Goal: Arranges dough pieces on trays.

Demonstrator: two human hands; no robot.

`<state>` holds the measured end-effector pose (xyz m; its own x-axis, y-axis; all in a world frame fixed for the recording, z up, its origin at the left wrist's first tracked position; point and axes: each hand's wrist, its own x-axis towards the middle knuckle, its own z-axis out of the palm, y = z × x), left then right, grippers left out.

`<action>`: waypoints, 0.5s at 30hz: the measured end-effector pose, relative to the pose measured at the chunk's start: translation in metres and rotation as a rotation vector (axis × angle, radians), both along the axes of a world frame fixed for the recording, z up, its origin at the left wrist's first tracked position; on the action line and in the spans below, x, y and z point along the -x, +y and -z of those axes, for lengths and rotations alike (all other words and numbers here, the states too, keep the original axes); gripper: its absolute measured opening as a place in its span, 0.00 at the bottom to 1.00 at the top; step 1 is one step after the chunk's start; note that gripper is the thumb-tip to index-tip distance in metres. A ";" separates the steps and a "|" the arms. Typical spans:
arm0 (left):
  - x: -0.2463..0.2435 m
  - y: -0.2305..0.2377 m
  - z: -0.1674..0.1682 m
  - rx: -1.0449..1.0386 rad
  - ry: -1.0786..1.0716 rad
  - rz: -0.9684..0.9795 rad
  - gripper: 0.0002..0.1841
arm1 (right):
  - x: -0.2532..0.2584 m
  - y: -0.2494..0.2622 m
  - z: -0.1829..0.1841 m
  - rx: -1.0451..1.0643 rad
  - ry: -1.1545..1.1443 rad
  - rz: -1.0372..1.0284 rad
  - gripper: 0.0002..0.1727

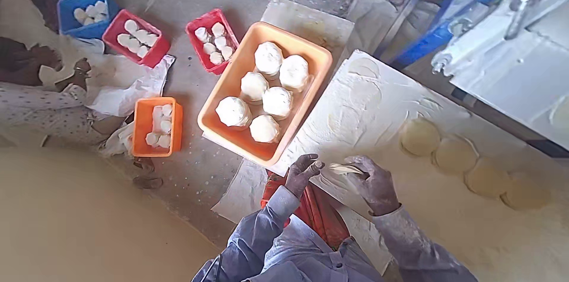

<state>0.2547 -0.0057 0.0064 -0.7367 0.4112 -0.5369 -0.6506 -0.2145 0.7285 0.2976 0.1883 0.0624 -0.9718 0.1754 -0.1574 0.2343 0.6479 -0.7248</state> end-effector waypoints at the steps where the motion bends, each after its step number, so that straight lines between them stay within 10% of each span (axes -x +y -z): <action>1: 0.008 -0.006 0.004 -0.099 -0.063 -0.066 0.24 | 0.014 -0.019 -0.003 0.055 0.031 -0.020 0.18; 7: 0.098 -0.075 0.000 -0.277 -0.193 -0.415 0.24 | 0.141 -0.108 0.020 0.277 0.110 -0.068 0.15; 9: 0.147 -0.101 0.004 0.003 -0.056 -0.385 0.10 | 0.190 -0.131 0.039 0.313 0.097 -0.038 0.15; 15: 0.281 -0.149 0.039 0.688 0.335 -0.063 0.12 | 0.303 -0.181 0.099 0.373 0.002 0.073 0.21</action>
